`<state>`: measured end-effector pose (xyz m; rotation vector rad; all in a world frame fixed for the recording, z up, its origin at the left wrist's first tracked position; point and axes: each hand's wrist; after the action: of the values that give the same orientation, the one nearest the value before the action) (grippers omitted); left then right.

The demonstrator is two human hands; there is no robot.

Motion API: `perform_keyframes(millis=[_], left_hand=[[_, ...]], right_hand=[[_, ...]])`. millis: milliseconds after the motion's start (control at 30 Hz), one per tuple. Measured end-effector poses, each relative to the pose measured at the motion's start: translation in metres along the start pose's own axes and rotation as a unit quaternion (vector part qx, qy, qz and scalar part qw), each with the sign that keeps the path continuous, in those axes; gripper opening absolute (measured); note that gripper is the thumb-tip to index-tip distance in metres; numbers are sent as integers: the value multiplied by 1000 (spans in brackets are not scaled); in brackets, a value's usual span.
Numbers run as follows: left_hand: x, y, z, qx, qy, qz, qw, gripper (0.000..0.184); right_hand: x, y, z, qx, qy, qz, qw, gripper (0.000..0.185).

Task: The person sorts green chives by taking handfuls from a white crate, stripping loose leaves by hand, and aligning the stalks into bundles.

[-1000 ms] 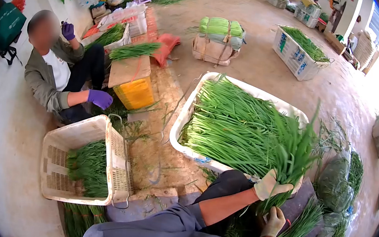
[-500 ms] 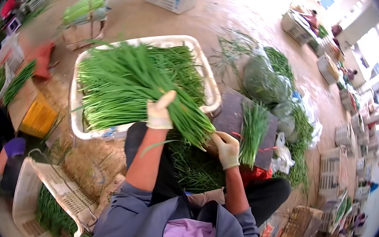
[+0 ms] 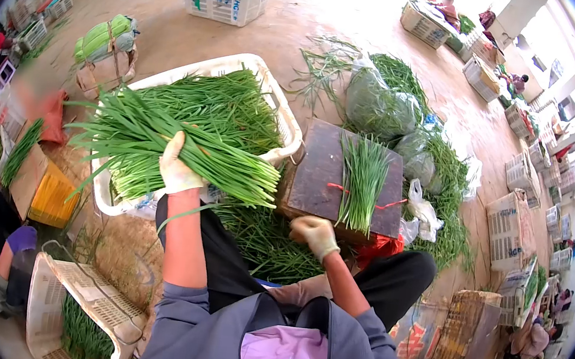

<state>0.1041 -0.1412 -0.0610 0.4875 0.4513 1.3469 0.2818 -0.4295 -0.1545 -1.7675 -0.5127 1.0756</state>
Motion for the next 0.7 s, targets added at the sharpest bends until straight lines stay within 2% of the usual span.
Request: perform_keyframes(millis=[33, 67, 100, 133, 167, 233, 300, 333, 367, 400, 433, 467, 500, 533, 600, 633, 667, 700], left_hand=[[2, -1, -2, -50, 8, -16, 999, 31], [0, 0, 1, -69, 27, -23, 997, 31], [3, 2, 6, -92, 43, -23, 995, 30], [3, 3, 3, -72, 6, -8, 997, 30], [5, 3, -1, -69, 12, -4, 998, 30], [5, 4, -9, -9, -59, -20, 998, 30], [3, 1, 0, 11, -62, -18, 998, 29], [0, -1, 11, 2, -47, -65, 997, 25], [-5, -3, 19, -5, -28, -110, 994, 20], [-12, -8, 26, 11, -31, -149, 988, 19], [-17, -12, 33, 28, -29, -170, 985, 17], [-14, -27, 26, -8, -57, -216, 975, 13], [-15, -30, 29, -3, -53, -271, 961, 13], [-16, -38, 30, -38, -107, -301, 947, 14], [-17, -52, 38, -102, -118, -366, 917, 23], [-19, -50, 47, -95, -120, -414, 897, 23], [-26, -38, 60, -133, -145, -423, 884, 24], [-28, -42, 67, -180, -118, -438, 873, 25]], right_hand=[[0, 18, -2, -108, -71, 51, 990, 30], [3, 62, -4, -303, 1, -21, 953, 35], [1, 57, 0, -485, 75, -96, 866, 40], [5, 49, -3, -303, 92, -30, 948, 37], [13, 41, -9, -275, 86, -64, 956, 32], [7, -24, -8, -158, 69, 73, 982, 27], [6, -76, -11, -111, 67, 85, 988, 27], [12, -88, -13, -141, 91, -73, 983, 33], [17, -94, -12, -164, 109, -228, 954, 40], [39, -88, -11, -134, 27, -276, 951, 60], [47, -93, -9, -126, -71, -251, 957, 77], [57, -88, -4, -65, -175, -242, 952, 86], [57, -94, 8, 16, -267, -172, 948, 91], [60, -92, 11, -46, -287, -199, 936, 90], [49, -91, 23, 24, -374, -140, 917, 81], [48, -72, 22, 46, -350, -110, 929, 78], [41, -54, 25, 155, -346, -64, 923, 78], [38, -36, 24, 223, -332, -81, 913, 79]])
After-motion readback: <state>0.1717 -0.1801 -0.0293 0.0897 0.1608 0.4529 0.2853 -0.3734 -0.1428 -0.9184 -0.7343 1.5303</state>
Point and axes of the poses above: each hand's wrist, its own x-axis towards the middle knuckle, its own z-axis out of the palm, y = z × x, and after that the axes turned 7 degrees about z, right-handed
